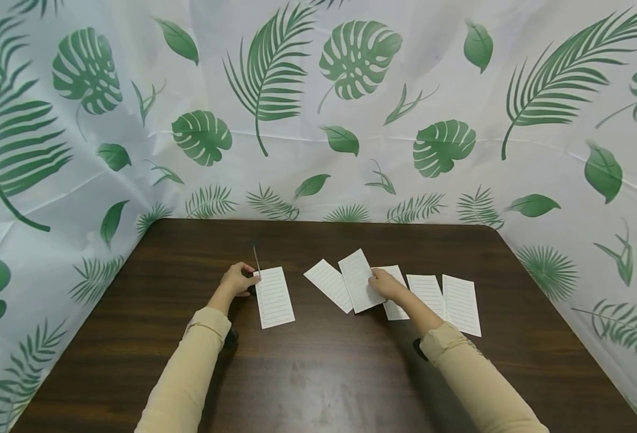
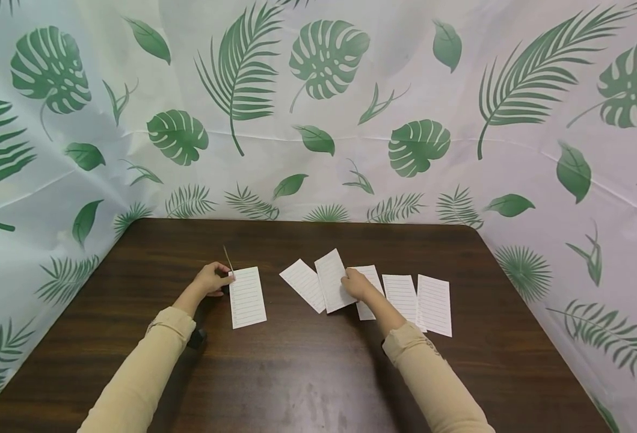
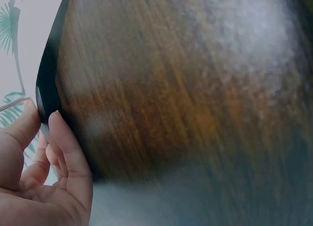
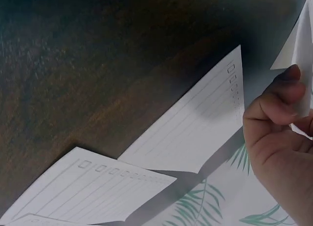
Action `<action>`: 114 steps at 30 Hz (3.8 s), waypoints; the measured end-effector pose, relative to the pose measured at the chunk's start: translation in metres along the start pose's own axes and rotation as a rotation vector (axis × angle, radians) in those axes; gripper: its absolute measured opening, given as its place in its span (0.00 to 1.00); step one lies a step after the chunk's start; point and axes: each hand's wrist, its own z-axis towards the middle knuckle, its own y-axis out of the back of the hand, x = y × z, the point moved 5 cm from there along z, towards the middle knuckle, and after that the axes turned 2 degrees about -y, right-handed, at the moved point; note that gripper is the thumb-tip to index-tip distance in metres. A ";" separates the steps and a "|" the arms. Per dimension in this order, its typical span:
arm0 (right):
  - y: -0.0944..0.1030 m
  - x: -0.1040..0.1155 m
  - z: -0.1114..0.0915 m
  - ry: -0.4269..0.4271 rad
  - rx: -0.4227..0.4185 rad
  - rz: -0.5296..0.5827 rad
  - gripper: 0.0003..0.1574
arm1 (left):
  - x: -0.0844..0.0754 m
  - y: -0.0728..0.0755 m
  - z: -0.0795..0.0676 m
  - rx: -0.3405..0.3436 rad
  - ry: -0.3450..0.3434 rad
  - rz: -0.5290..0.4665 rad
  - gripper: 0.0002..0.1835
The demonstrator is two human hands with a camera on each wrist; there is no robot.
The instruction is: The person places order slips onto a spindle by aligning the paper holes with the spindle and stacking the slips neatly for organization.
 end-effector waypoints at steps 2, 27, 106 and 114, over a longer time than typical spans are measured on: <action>0.000 0.008 -0.006 -0.062 0.046 0.063 0.20 | 0.029 -0.007 0.033 0.019 -0.015 -0.019 0.21; -0.038 -0.067 0.053 -0.072 0.000 0.249 0.21 | -0.013 0.002 -0.007 0.021 0.117 -0.071 0.18; -0.033 0.248 -0.038 0.003 -0.059 0.572 0.08 | -0.111 0.059 -0.093 -0.123 -0.243 -0.324 0.29; -0.037 0.254 -0.035 -0.003 -0.050 0.597 0.08 | -0.126 0.063 -0.091 -0.091 -0.228 -0.252 0.23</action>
